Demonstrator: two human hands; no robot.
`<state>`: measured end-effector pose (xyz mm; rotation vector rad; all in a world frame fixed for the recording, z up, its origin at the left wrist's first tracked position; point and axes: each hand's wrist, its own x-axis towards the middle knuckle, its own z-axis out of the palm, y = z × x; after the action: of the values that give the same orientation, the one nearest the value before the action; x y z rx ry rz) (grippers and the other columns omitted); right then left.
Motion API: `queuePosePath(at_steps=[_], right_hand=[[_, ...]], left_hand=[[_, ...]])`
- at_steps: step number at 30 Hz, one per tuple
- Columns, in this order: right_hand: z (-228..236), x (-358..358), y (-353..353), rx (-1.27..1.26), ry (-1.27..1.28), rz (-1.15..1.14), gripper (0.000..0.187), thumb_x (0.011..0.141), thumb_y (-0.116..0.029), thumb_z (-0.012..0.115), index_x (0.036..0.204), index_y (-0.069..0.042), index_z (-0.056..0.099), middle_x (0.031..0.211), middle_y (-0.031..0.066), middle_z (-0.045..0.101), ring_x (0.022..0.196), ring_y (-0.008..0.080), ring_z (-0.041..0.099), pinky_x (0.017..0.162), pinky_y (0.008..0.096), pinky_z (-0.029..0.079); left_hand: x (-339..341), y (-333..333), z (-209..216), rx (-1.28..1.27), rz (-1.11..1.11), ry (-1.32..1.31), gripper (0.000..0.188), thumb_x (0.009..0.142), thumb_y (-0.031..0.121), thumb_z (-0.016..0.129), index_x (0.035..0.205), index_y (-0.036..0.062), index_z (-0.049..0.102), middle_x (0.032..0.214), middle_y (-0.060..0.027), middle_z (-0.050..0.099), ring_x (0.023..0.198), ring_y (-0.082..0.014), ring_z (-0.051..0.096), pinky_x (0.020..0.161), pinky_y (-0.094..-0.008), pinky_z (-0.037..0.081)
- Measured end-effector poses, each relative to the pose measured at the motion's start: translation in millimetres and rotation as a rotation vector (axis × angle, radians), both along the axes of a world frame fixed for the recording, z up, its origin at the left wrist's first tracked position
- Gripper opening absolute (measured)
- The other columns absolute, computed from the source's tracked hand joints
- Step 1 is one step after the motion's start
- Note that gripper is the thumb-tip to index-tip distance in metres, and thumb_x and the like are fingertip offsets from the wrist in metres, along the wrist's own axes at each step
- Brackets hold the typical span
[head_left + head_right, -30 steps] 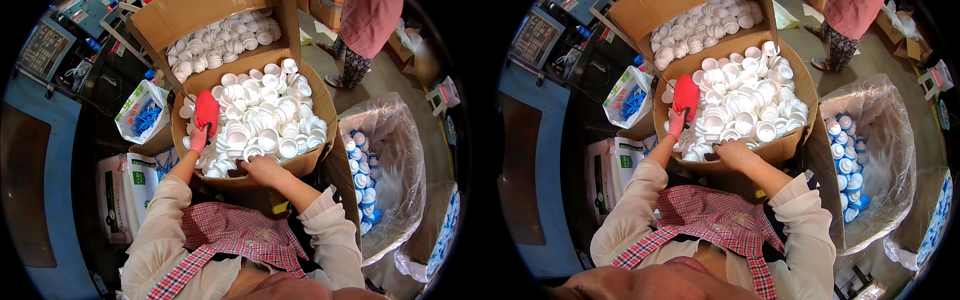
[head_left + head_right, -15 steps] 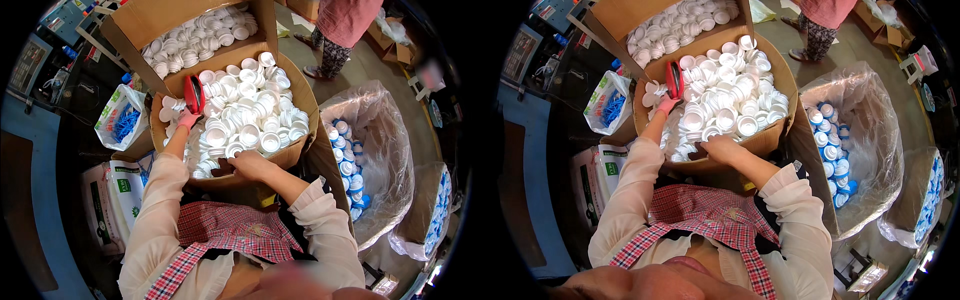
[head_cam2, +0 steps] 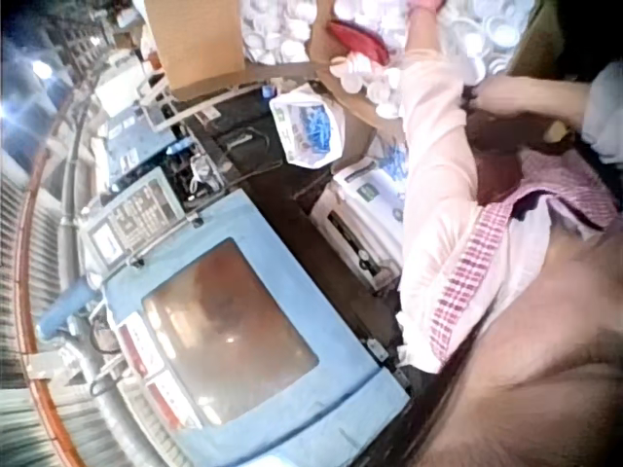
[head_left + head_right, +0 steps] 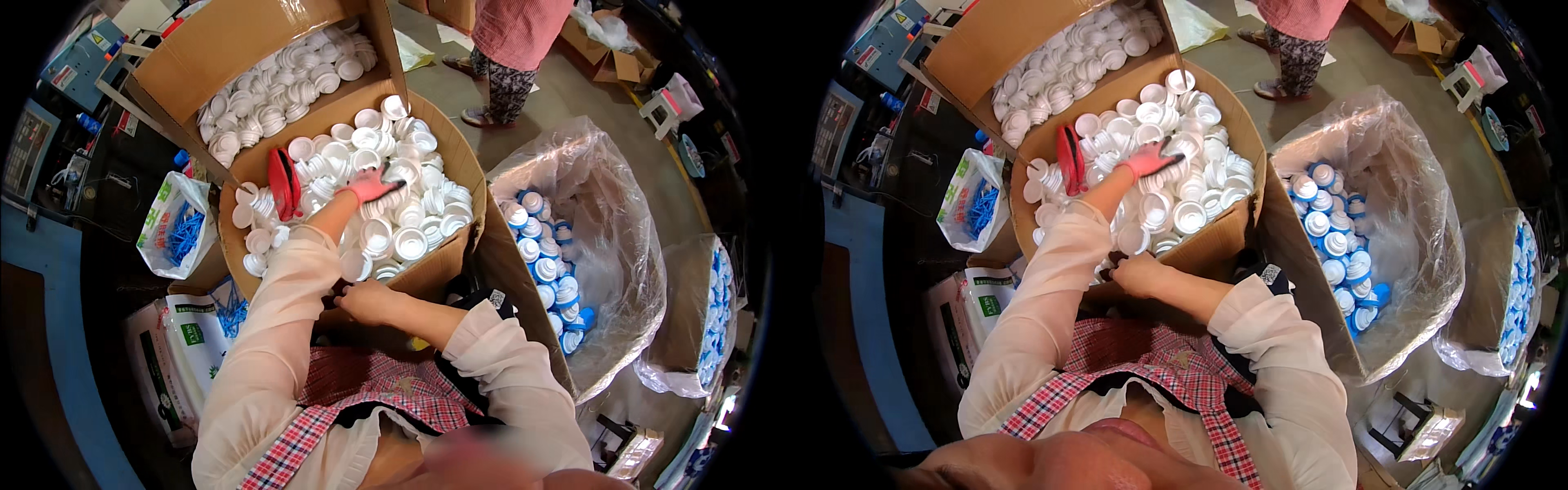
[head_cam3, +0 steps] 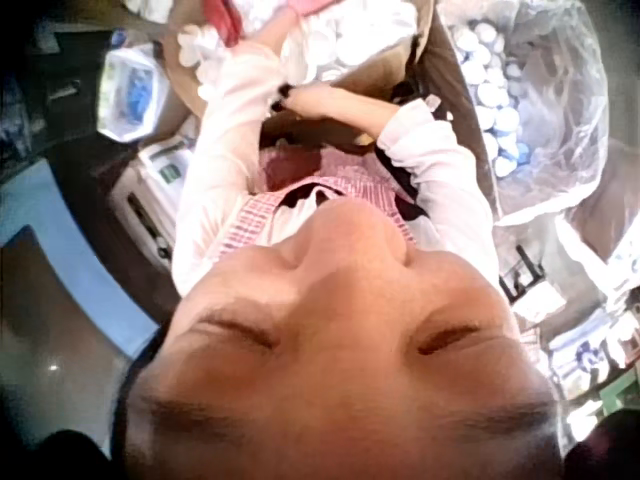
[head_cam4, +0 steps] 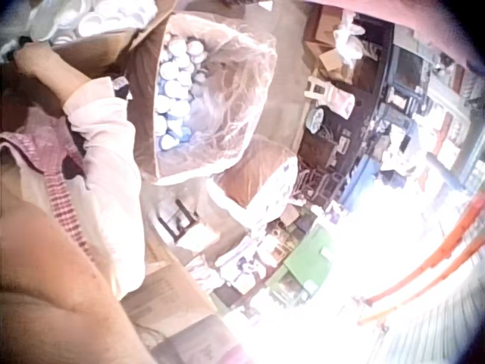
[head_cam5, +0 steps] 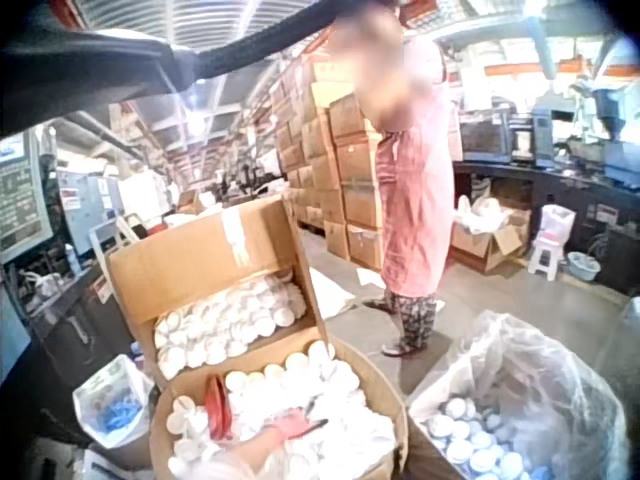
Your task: The person repeatedly picks white plastic cups and blue lids from a cardboard box, fits each lid onto a cup, and places the assembled units into a nearby plastic bag. The person wears gloves and works continuously at a packing station.
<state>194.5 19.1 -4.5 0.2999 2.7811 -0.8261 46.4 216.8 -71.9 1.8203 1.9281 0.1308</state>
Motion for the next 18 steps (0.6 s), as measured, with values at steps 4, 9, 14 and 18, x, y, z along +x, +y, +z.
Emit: queuePosePath(at_steps=[4,9,14,18], right_hand=[[-17,5,4,0.119,0.014,-0.062,0.035,0.082,-0.024,0.063,0.112,-0.006,0.060,0.104,0.0136,0.062,0.098,0.0326,0.061,0.082,0.0457,0.049],[-9,13,-4,0.117,0.142,-0.069,0.025,0.084,-0.019,0.055,0.104,-0.007,0.062,0.100,0.0125,0.063,0.093,0.0304,0.063,0.077,0.0455,0.049],[-2,14,-9,0.129,0.151,-0.060,0.024,0.083,-0.018,0.056,0.103,-0.008,0.063,0.098,0.0123,0.063,0.093,0.0294,0.062,0.076,0.0448,0.048],[-5,8,-10,0.113,0.172,-0.060,0.022,0.083,-0.016,0.053,0.100,-0.007,0.064,0.098,0.0125,0.063,0.092,0.0292,0.062,0.075,0.0446,0.049]], left_hand=[[63,-20,30,0.175,-0.266,-0.192,0.067,0.086,0.054,0.055,0.138,0.0140,0.042,0.135,-0.0199,0.045,0.124,-0.0389,0.043,0.105,-0.0418,0.035],[15,13,44,0.425,0.052,0.100,0.077,0.079,0.053,0.061,0.138,0.0085,0.040,0.134,-0.0215,0.044,0.124,-0.0380,0.043,0.100,-0.0470,0.038],[-76,35,10,0.123,0.362,0.346,0.107,0.062,0.066,0.069,0.146,0.0152,0.027,0.140,-0.0190,0.038,0.128,-0.0455,0.036,0.102,-0.0526,0.033],[-88,36,-2,0.106,0.205,0.286,0.093,0.065,0.062,0.069,0.143,0.0238,0.034,0.138,-0.0143,0.041,0.124,-0.0452,0.040,0.102,-0.0526,0.034]])
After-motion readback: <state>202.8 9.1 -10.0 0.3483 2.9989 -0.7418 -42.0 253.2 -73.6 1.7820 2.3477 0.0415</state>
